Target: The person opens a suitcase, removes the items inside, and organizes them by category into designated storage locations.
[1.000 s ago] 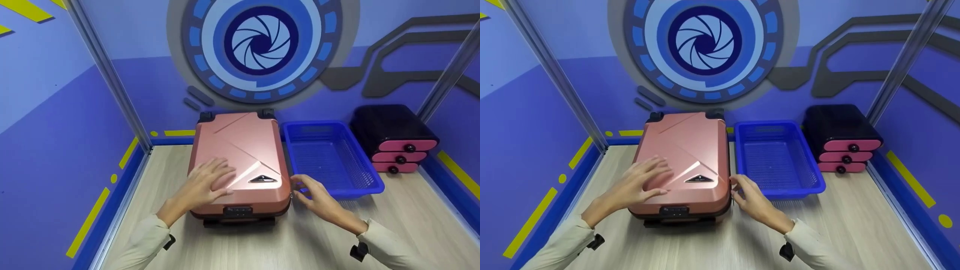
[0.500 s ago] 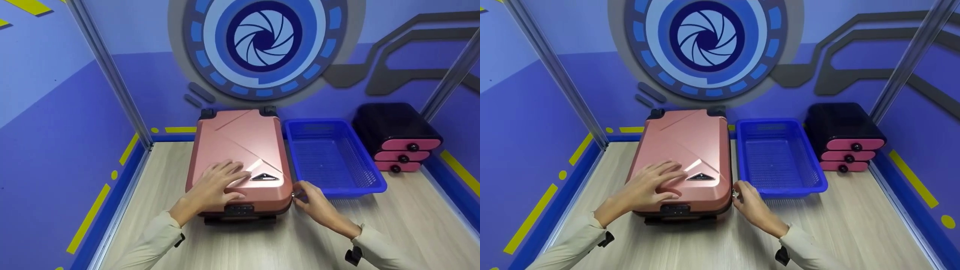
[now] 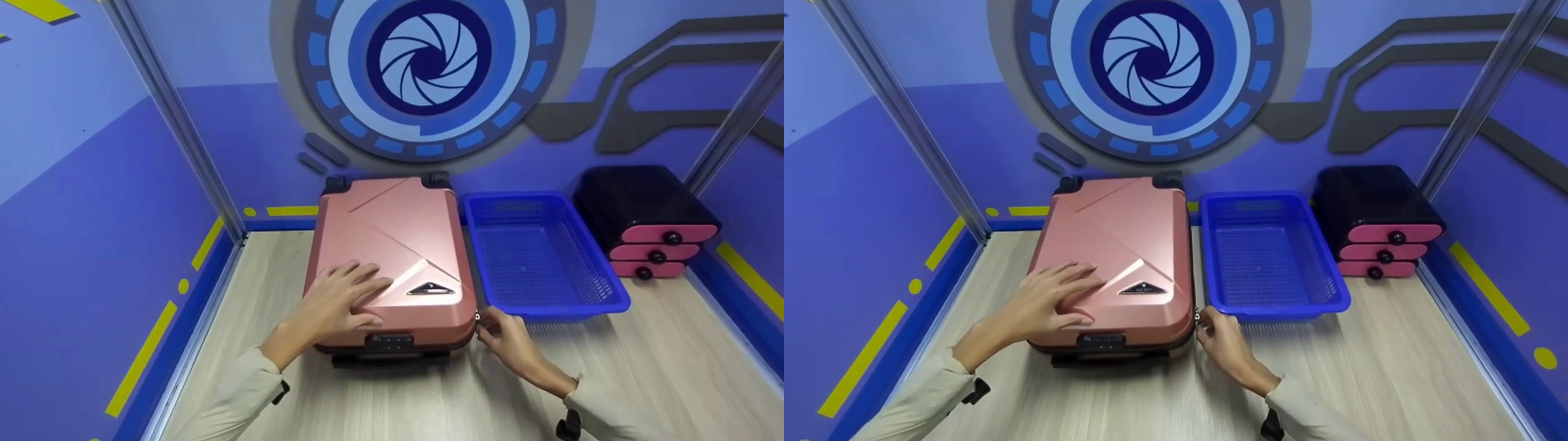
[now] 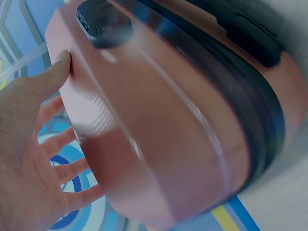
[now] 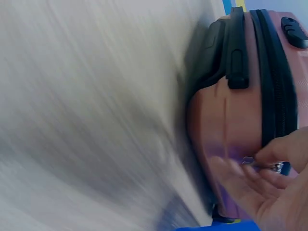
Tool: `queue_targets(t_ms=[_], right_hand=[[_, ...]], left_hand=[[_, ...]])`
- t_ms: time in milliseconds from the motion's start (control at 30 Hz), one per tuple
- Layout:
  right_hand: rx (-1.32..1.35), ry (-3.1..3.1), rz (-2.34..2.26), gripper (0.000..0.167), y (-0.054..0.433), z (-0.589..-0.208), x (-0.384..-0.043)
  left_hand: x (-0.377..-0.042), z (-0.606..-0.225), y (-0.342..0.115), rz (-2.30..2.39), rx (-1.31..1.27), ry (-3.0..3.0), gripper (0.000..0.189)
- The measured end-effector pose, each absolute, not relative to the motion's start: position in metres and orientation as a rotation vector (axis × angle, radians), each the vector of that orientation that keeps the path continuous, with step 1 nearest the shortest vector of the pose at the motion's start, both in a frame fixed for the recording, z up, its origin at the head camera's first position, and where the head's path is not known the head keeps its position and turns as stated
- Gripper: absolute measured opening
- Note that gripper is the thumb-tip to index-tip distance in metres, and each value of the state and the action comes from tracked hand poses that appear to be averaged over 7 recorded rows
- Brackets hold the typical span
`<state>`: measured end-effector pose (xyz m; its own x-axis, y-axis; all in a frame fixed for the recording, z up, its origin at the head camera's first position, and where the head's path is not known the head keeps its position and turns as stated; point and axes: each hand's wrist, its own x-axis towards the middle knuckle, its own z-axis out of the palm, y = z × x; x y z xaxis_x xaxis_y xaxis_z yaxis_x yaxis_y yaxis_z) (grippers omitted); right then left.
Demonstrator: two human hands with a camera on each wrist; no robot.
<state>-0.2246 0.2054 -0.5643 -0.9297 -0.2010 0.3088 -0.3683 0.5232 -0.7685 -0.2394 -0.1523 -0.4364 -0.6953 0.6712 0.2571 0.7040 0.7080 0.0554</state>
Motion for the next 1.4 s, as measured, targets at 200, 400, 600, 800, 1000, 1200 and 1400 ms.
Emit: queue_targets(t_ms=[200,400,600,800,1000,1200,1400], right_hand=[[0.562,-2.485,1.216,0.021,0.213,-0.569,-0.226],[0.672,-2.367,1.133,0.018,0.218,-0.575,-0.224],[0.779,-2.277,1.032,0.019,0.215,-0.574,-0.220],[0.782,-2.260,0.864,0.023,0.211,-0.568,-0.212],[0.830,-2.218,0.729,0.028,0.204,-0.571,-0.202],[0.874,-2.234,0.883,0.025,0.203,-0.571,-0.204],[1.105,-2.331,0.794,0.026,0.224,-0.547,-0.219]], left_hand=[[-0.234,-0.435,-0.165,-0.257,-1.065,-2.734,0.071],[-0.231,-0.438,-0.169,-0.263,-1.013,-2.724,0.069],[-0.229,-0.453,-0.172,-0.249,-1.000,-2.549,0.062],[-0.225,-0.460,-0.171,-0.274,-0.972,-2.519,0.057],[-0.219,-0.457,-0.168,-0.277,-0.958,-2.609,0.058],[-0.216,-0.452,-0.165,-0.286,-0.893,-2.709,0.062],[-0.219,-0.456,-0.148,-0.236,-0.869,-2.744,0.070]])
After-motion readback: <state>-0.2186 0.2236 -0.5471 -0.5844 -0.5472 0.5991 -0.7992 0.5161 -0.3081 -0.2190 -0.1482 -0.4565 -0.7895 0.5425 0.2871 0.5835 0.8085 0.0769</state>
